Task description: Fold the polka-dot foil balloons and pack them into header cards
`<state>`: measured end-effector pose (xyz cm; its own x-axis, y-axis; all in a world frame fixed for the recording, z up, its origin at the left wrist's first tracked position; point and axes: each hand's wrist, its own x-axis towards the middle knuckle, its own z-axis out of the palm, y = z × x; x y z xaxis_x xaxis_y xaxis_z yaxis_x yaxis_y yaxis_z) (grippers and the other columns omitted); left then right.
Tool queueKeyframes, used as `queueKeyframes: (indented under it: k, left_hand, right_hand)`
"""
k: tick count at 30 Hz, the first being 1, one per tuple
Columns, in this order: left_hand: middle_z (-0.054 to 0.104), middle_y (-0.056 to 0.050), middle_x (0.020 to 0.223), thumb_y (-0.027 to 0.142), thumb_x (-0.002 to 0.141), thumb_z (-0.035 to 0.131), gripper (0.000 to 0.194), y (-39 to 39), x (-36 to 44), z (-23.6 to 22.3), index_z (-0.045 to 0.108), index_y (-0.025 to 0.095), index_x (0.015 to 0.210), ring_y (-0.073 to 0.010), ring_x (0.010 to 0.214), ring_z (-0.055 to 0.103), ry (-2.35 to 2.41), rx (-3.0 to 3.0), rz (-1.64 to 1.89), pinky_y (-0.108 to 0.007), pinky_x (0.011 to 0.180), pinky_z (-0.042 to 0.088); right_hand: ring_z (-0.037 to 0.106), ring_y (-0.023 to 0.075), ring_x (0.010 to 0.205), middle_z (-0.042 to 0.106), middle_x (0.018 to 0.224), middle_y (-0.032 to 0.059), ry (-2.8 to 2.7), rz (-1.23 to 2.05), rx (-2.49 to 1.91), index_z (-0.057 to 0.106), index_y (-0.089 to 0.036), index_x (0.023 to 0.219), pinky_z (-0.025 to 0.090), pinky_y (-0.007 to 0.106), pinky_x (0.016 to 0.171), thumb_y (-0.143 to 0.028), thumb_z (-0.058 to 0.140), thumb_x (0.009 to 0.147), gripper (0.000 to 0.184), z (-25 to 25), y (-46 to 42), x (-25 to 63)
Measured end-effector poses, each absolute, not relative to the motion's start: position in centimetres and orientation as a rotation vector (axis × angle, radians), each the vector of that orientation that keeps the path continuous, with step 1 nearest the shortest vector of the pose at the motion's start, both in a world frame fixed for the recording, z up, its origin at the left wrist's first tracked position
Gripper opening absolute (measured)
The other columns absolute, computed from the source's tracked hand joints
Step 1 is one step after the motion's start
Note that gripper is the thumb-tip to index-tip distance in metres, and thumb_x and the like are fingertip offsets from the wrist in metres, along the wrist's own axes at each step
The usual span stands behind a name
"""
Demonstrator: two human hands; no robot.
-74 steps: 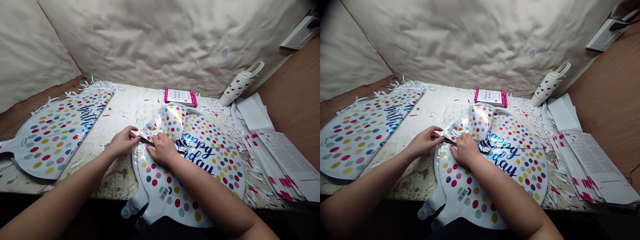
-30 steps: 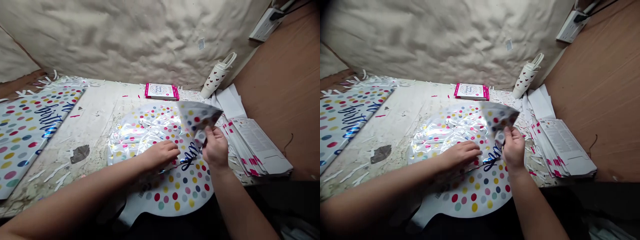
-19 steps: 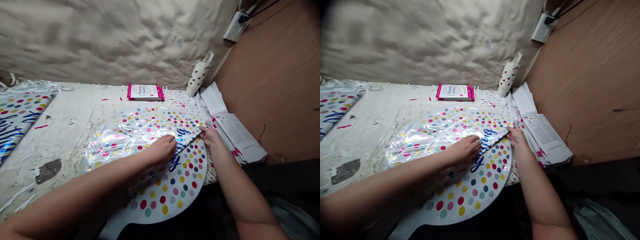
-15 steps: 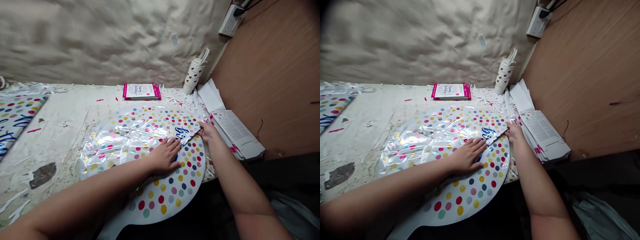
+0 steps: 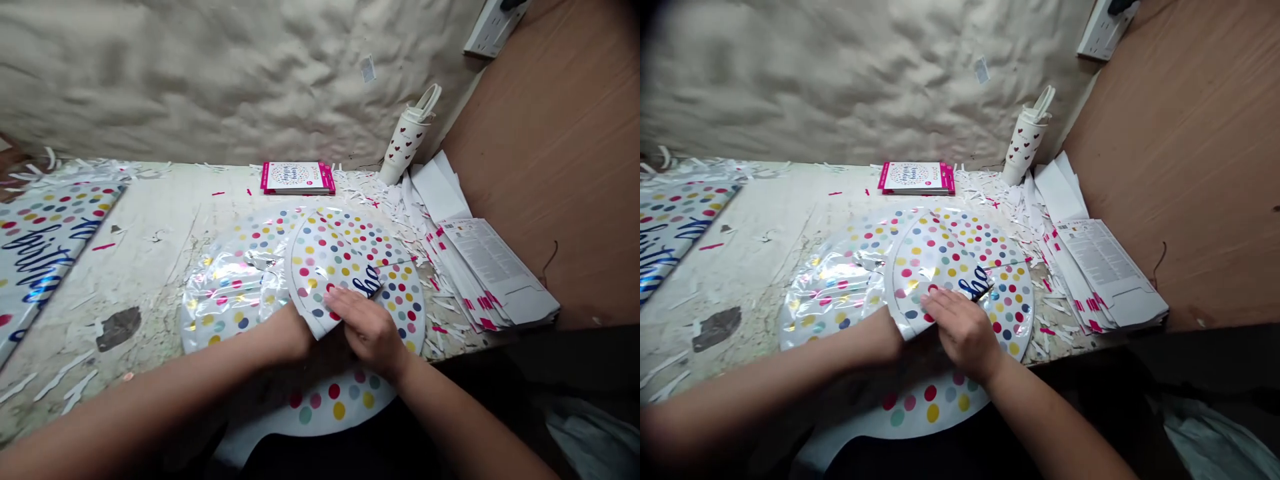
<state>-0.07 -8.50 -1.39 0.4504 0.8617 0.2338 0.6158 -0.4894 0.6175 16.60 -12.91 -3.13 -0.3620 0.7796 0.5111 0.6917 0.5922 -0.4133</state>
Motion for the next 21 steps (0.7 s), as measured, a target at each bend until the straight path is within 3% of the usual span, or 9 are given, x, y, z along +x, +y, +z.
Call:
queueKeyframes:
  k: [2, 5, 13, 19, 21]
  left_hand:
    - [0.07, -0.008, 0.093, 0.027, 0.083, 0.047, 0.027, -10.2, -3.3, -1.1, 0.07, 0.015, 0.091, -0.0199, 0.093, 0.063, 0.88, 2.554, 0.588, -0.03, 0.089, 0.049]
    - [0.062, -0.014, 0.115, 0.02, 0.086, 0.045, 0.032, -12.8, -6.8, -1.7, 0.059, 0.01, 0.113, -0.0259, 0.111, 0.054, 0.52, 2.817, 0.402, -0.039, 0.097, 0.044]
    - [0.065, -0.011, 0.104, 0.029, 0.086, 0.047, 0.028, -14.5, -7.6, -3.2, 0.06, 0.013, 0.105, -0.0255, 0.104, 0.057, 0.628, 2.777, 0.28, -0.042, 0.101, 0.04]
    - [0.064, -0.007, 0.086, 0.015, 0.081, 0.057, 0.006, -15.6, -9.3, -3.0, 0.059, 0.015, 0.087, -0.0207, 0.089, 0.059, 0.759, 2.903, 0.745, -0.036, 0.089, 0.048]
    - [0.063, -0.008, 0.094, 0.013, 0.081, 0.056, 0.012, -15.8, -9.8, -2.7, 0.058, 0.015, 0.093, -0.0206, 0.094, 0.058, 0.835, 2.872, 0.806, -0.035, 0.089, 0.048]
  right_hand:
    - [0.053, 0.0168, 0.115, 0.062, 0.118, 0.0059, -2.123, 0.214, -1.175, 0.056, -0.019, 0.12, 0.045, 0.036, 0.098, -0.004, 0.035, 0.082, 0.046, -3.8, -12.9, 16.8]
    - [0.056, 0.0178, 0.111, 0.064, 0.113, 0.0079, -2.173, 0.222, -1.143, 0.061, -0.017, 0.114, 0.047, 0.035, 0.097, -0.007, 0.038, 0.083, 0.04, -4.0, -13.2, 16.4]
    - [0.049, 0.0187, 0.119, 0.059, 0.122, 0.0073, -2.421, 0.516, -1.069, 0.057, -0.018, 0.119, 0.04, 0.041, 0.102, -0.012, 0.041, 0.086, 0.037, -4.6, -15.7, 15.0]
    - [0.038, 0.0242, 0.127, 0.05, 0.132, 0.0073, -2.446, 0.567, -1.164, 0.057, -0.023, 0.12, 0.032, 0.049, 0.104, -0.019, 0.048, 0.087, 0.035, -4.6, -16.0, 14.9]
    - [0.035, 0.0274, 0.129, 0.048, 0.134, 0.0064, -2.443, 0.559, -1.195, 0.057, -0.026, 0.12, 0.031, 0.054, 0.103, -0.019, 0.05, 0.086, 0.035, -4.6, -16.1, 14.8]
